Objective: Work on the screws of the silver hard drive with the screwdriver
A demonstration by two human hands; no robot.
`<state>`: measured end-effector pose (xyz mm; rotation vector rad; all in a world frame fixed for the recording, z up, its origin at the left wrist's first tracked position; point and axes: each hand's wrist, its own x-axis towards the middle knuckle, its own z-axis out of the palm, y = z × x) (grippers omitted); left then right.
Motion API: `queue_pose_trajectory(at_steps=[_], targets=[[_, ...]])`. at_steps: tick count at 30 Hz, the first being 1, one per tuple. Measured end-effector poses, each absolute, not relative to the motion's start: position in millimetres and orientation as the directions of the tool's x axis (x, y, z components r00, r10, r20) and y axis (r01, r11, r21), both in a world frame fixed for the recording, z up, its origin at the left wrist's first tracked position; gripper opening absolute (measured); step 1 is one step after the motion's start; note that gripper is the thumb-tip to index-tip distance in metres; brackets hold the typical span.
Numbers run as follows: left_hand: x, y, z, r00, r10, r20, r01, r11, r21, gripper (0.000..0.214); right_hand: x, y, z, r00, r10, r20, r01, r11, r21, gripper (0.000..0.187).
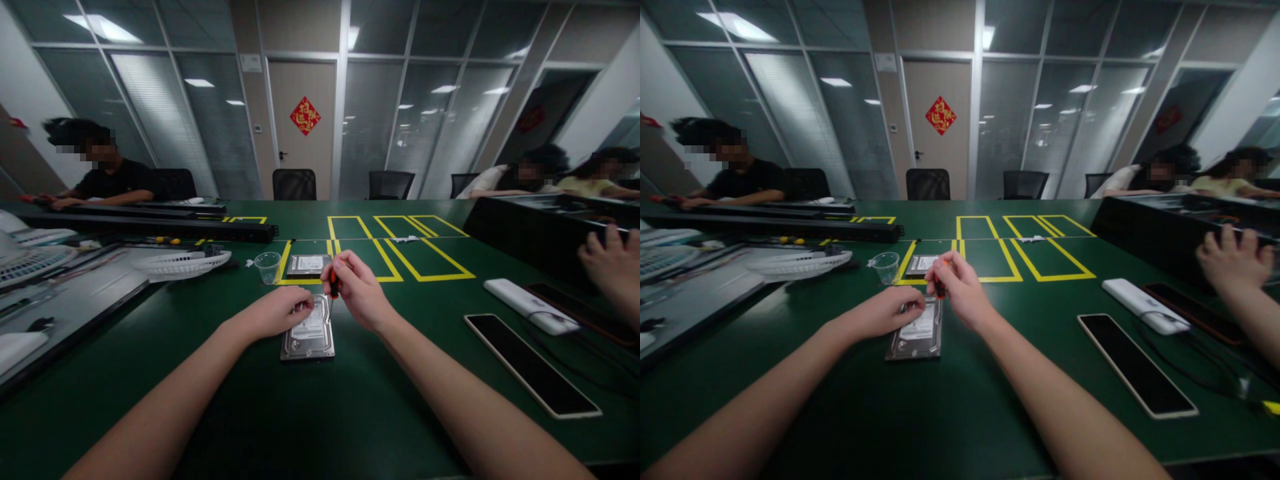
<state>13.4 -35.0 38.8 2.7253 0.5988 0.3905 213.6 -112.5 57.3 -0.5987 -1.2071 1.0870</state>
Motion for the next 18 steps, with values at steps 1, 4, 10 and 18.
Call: queue_pose_trajectory(at_steps=[1,4,10,18], targets=[[13.6,-34.8,38.6,0.875,0.444,0.194,0.356,-0.861,0.364,0.009,213.0,-112.4,56.9,-0.02,0.896,0.443,-0.345,0.41,-0.845,0.02],[14.2,-34.1,37.4,0.878,0.433,0.202,0.344,-0.866,0.362,0.01,211.6,-112.1,57.2,-0.023,0.891,0.454,-0.378,0.412,-0.829,0.021],[13.7,-33.2,36.4,0.879,0.429,0.208,0.336,-0.866,0.37,0.009,211.7,-113.8,60.5,-0.024,0.905,0.425,-0.408,0.379,-0.831,0.024],[13.8,-35.0,38.2,0.877,0.434,0.208,0.343,-0.866,0.364,0.009,211.4,-113.5,59.9,-0.022,0.893,0.449,-0.391,0.406,-0.826,0.016]])
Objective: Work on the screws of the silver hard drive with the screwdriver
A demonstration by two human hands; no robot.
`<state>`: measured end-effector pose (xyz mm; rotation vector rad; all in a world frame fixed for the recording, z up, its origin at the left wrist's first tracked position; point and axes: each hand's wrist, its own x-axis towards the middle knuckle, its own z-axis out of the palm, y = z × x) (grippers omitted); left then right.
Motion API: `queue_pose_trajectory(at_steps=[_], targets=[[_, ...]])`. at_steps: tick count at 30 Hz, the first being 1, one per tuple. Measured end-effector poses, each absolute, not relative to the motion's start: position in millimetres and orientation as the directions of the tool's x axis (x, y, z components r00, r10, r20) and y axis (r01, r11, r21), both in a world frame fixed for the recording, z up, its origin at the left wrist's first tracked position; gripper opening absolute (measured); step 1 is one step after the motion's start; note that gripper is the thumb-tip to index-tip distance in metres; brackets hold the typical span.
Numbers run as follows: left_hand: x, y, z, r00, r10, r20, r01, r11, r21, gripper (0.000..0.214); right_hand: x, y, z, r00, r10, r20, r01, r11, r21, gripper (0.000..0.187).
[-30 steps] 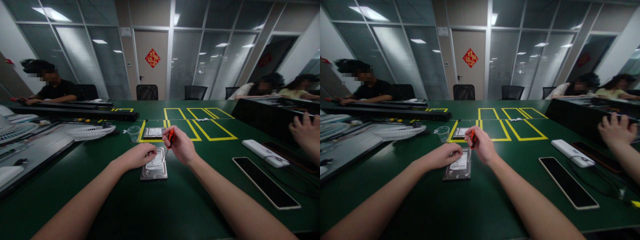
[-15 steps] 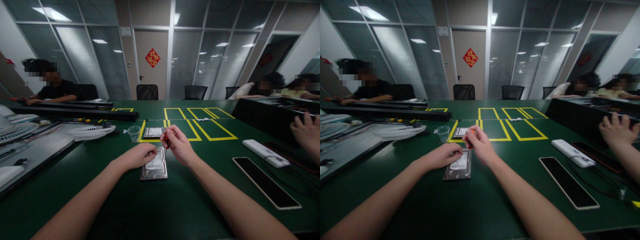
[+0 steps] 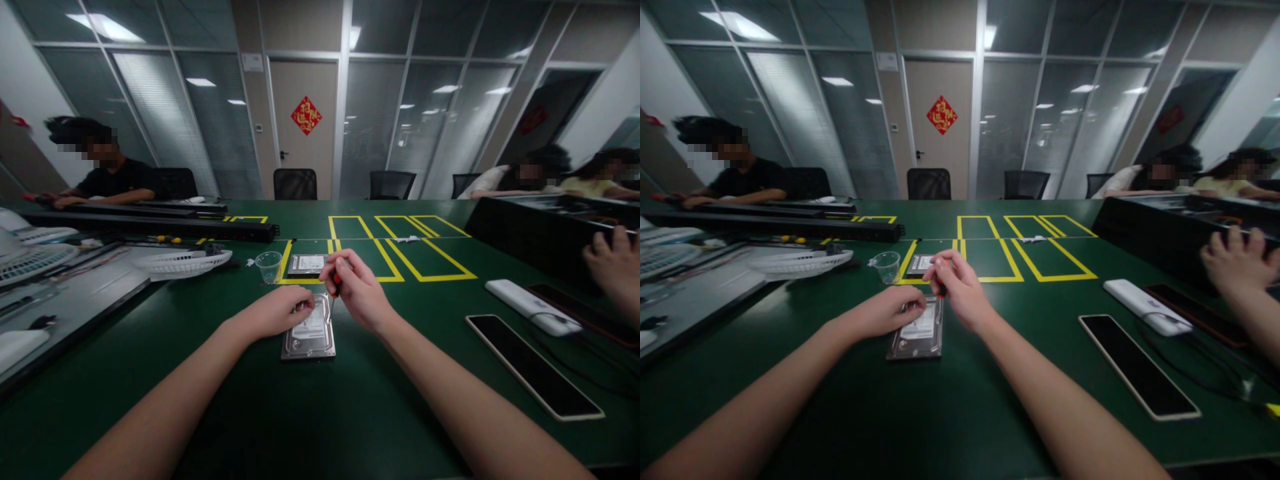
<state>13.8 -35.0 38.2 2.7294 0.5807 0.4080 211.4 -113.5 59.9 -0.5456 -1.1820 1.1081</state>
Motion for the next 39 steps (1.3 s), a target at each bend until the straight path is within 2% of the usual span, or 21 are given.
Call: queue_pose_trajectory(at_steps=[3,8,13,17,22,25,28,32,36,39], targets=[[13.3,-34.2,37.3,0.877,0.433,0.21,0.34,-0.866,0.367,0.009,211.9,-113.8,61.9,-0.037,0.888,0.458,-0.422,0.402,-0.812,0.025],[13.3,-33.6,36.7,0.876,0.441,0.196,0.351,-0.861,0.369,0.009,212.7,-114.6,60.7,-0.004,0.899,0.437,-0.384,0.403,-0.831,0.013],[13.6,-33.1,35.9,0.875,0.436,0.21,0.346,-0.867,0.359,0.009,211.1,-113.7,59.0,-0.025,0.891,0.453,-0.381,0.41,-0.829,0.014],[13.8,-32.9,35.6,0.88,0.427,0.206,0.337,-0.869,0.363,0.009,210.9,-114.3,61.9,-0.036,0.886,0.462,-0.411,0.408,-0.815,0.028],[14.0,-33.5,36.2,0.878,0.434,0.203,0.346,-0.867,0.358,0.009,212.4,-114.6,60.1,-0.002,0.898,0.44,-0.343,0.412,-0.844,0.018],[14.2,-33.5,36.5,0.877,0.437,0.199,0.351,-0.866,0.358,0.009,212.2,-113.6,57.8,-0.005,0.896,0.443,-0.35,0.414,-0.84,0.022],[14.2,-33.6,36.9,0.878,0.436,0.199,0.347,-0.865,0.361,0.01,211.7,-113.4,59.2,-0.008,0.896,0.444,-0.366,0.411,-0.835,0.017],[14.1,-34.6,37.9,0.877,0.439,0.195,0.349,-0.862,0.367,0.011,211.8,-114.9,63.9,-0.013,0.893,0.451,-0.392,0.41,-0.823,0.028],[14.0,-35.5,38.5,0.875,0.441,0.2,0.35,-0.861,0.37,0.011,211.8,-116.0,62.9,0.005,0.9,0.435,-0.365,0.407,-0.837,0.015],[14.2,-35.3,38.1,0.875,0.438,0.206,0.346,-0.864,0.366,0.012,211.2,-115.0,59.4,0.01,0.899,0.437,-0.357,0.412,-0.838,0.022]])
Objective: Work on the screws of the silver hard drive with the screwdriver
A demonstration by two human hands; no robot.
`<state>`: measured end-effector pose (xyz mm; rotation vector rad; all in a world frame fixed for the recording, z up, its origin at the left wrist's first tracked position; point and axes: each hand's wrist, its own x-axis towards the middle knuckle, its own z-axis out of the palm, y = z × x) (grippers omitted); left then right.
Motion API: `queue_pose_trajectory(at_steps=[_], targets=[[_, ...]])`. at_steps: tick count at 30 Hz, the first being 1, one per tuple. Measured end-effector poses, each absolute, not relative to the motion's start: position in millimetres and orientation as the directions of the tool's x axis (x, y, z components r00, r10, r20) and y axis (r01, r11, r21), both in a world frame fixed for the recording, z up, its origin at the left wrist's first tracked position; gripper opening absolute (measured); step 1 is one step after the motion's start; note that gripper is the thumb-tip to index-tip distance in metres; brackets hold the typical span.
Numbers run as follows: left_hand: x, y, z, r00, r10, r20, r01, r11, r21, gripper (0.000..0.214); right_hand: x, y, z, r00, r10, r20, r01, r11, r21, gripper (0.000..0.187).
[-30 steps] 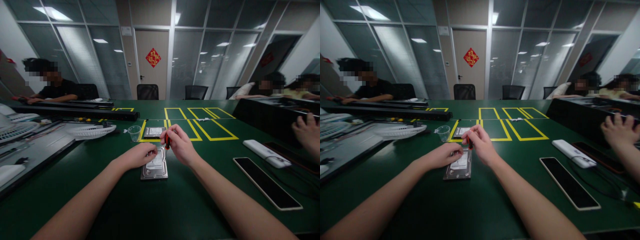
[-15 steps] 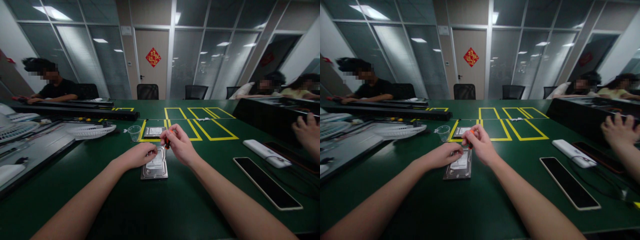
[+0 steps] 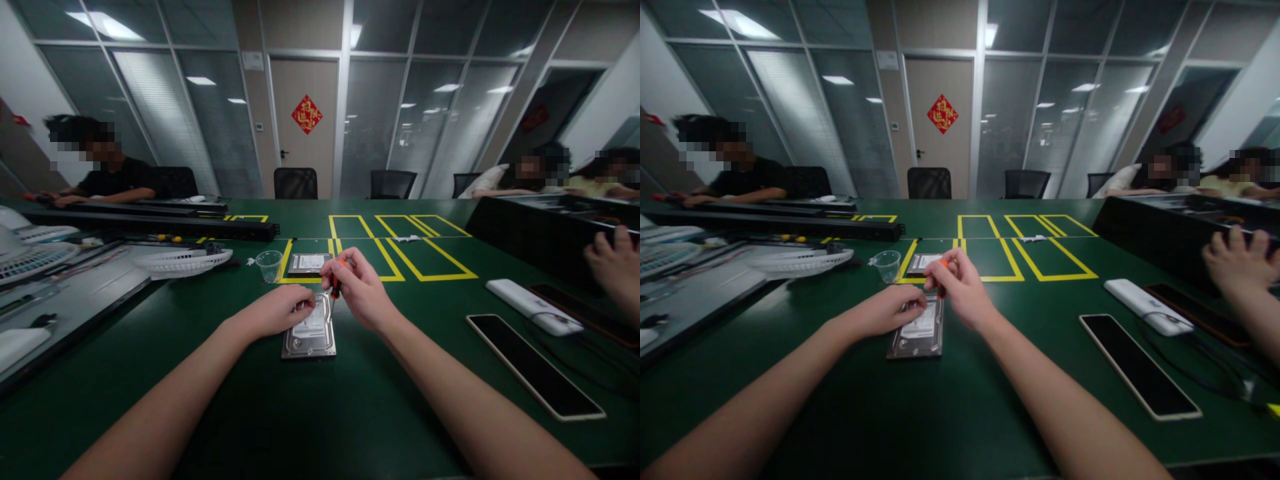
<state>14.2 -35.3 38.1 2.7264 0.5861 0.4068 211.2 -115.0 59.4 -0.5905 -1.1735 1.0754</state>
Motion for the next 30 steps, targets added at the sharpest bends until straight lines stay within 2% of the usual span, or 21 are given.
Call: queue_pose_trajectory(at_steps=[4,8,11,16,19,22,25,30], targets=[[14.4,-34.0,36.6,0.877,0.435,0.206,0.345,-0.866,0.361,0.012,210.8,-113.8,59.1,-0.028,0.894,0.448,-0.372,0.407,-0.835,0.017],[14.5,-32.9,35.8,0.881,0.427,0.205,0.337,-0.869,0.361,0.012,211.7,-114.7,62.0,-0.028,0.892,0.452,-0.399,0.405,-0.823,0.024],[14.4,-33.2,36.4,0.88,0.428,0.204,0.339,-0.868,0.362,0.012,212.4,-114.8,60.3,-0.007,0.901,0.433,-0.369,0.4,-0.839,0.013],[14.2,-34.2,37.6,0.878,0.435,0.201,0.346,-0.865,0.364,0.012,211.4,-113.1,56.1,0.0,0.897,0.442,-0.345,0.414,-0.842,0.026],[14.6,-34.3,37.8,0.878,0.433,0.205,0.342,-0.866,0.365,0.014,211.2,-113.5,59.2,-0.001,0.899,0.439,-0.375,0.406,-0.833,0.018],[14.7,-34.3,37.7,0.877,0.435,0.202,0.345,-0.864,0.367,0.013,212.4,-114.7,62.9,-0.007,0.897,0.443,-0.393,0.404,-0.826,0.022],[14.5,-34.4,37.4,0.879,0.433,0.201,0.342,-0.864,0.369,0.013,213.3,-115.2,62.0,0.012,0.9,0.435,-0.358,0.411,-0.839,0.013],[14.6,-34.9,37.5,0.873,0.44,0.21,0.346,-0.863,0.368,0.014,211.9,-113.7,56.4,0.004,0.897,0.443,-0.335,0.419,-0.844,0.027]])
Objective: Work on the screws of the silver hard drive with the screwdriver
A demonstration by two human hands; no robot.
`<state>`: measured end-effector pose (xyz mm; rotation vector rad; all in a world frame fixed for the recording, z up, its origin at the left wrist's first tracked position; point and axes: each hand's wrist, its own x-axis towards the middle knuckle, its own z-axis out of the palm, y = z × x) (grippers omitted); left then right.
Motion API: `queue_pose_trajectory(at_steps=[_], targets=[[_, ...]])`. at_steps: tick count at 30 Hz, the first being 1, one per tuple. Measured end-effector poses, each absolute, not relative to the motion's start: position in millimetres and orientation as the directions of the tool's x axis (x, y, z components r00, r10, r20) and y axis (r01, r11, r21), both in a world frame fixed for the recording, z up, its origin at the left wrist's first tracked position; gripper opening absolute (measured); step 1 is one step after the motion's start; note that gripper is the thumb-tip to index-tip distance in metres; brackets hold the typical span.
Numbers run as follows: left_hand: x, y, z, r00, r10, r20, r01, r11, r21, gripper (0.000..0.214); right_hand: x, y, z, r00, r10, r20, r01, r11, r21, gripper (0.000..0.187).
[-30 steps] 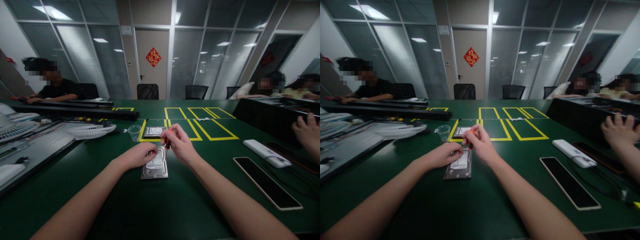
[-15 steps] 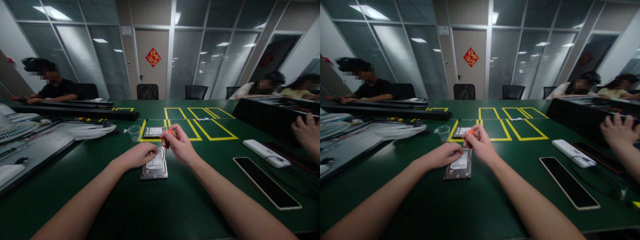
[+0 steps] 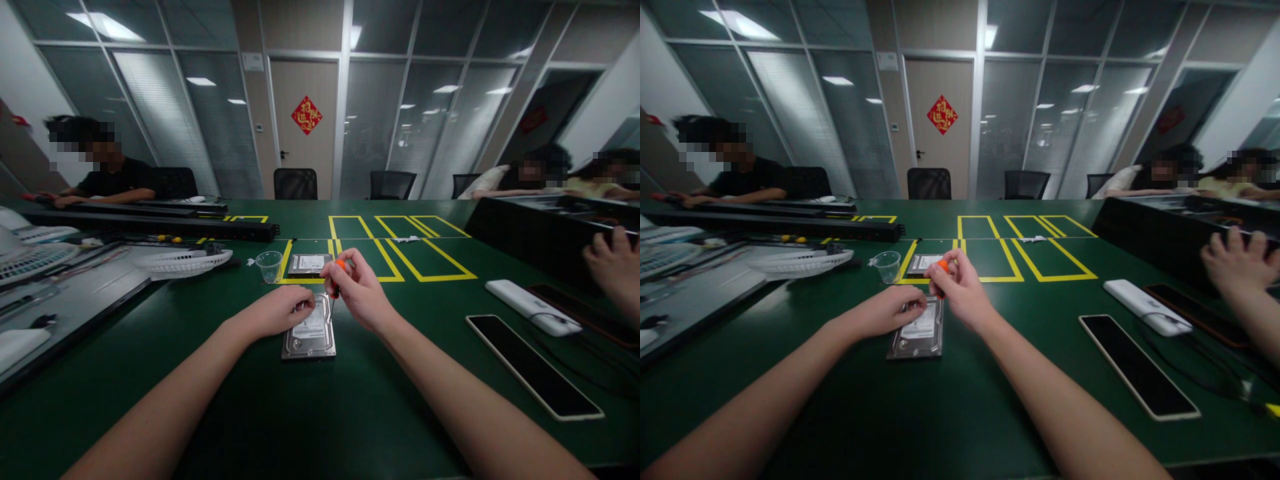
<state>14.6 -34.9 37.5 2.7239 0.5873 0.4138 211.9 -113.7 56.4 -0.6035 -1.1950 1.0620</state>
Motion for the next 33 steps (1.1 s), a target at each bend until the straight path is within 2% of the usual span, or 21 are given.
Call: queue_pose_trajectory(at_steps=[3,6,9,15,33], targets=[[15.0,-35.0,37.9,0.877,0.434,0.208,0.341,-0.866,0.366,0.013,211.5,-113.4,57.7,-0.015,0.891,0.454,-0.347,0.422,-0.838,0.019],[15.2,-34.4,37.3,0.879,0.428,0.211,0.336,-0.869,0.365,0.011,212.4,-114.2,60.7,-0.035,0.897,0.44,-0.384,0.394,-0.835,0.026],[14.9,-33.4,35.8,0.877,0.432,0.212,0.339,-0.867,0.365,0.01,213.2,-114.8,60.6,-0.039,0.907,0.42,-0.361,0.379,-0.852,0.018],[14.1,-33.1,35.7,0.877,0.43,0.214,0.336,-0.867,0.368,0.011,212.6,-114.2,54.5,-0.04,0.897,0.441,-0.319,0.406,-0.856,0.024],[13.8,-33.7,38.3,0.879,0.436,0.195,0.349,-0.865,0.359,0.01,210.3,-114.1,56.3,-0.01,0.876,0.481,-0.401,0.438,-0.805,0.021]])
